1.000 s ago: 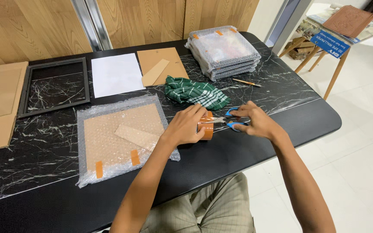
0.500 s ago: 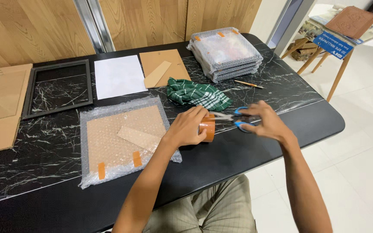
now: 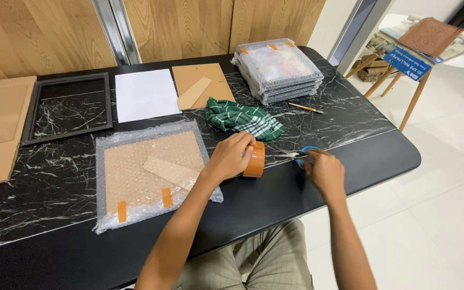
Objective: The person wraps a cardboard backing in bubble wrap, secures the wrapping with tape using scissors, and places a green cloth into a plastic sleeve.
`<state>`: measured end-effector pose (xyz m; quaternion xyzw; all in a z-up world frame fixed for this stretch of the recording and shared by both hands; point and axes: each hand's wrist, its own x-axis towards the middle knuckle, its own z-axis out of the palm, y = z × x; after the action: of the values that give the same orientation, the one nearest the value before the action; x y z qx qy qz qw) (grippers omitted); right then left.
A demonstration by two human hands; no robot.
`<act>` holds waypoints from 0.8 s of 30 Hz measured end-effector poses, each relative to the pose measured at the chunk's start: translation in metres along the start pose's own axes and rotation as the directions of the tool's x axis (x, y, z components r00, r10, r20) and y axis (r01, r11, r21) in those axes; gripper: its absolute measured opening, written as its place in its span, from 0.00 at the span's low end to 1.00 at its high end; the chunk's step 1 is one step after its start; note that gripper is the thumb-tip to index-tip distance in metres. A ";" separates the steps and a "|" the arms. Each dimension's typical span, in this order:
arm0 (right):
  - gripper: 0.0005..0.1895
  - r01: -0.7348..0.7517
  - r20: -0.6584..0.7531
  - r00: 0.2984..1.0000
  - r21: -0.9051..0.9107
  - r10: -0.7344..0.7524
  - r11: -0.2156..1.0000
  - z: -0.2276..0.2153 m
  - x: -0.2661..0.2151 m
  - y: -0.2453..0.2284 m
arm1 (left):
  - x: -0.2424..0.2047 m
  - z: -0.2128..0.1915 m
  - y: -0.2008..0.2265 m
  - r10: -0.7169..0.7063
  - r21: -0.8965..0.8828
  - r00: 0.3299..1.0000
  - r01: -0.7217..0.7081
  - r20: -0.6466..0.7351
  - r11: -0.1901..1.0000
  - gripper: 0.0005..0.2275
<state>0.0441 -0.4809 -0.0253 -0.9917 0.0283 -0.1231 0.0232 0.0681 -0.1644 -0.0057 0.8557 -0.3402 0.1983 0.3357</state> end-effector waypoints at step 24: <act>0.17 0.507 -0.389 0.780 -0.066 -0.490 0.860 0.035 -0.019 -0.118 | -0.015 -0.018 -0.018 -0.312 -0.425 0.838 0.107 -0.448 0.899 0.08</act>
<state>0.0405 -0.3602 -0.0580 -0.9178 -0.2332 -0.3212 0.0045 0.0685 -0.1352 -0.0095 0.7237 -0.1745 0.3065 0.5932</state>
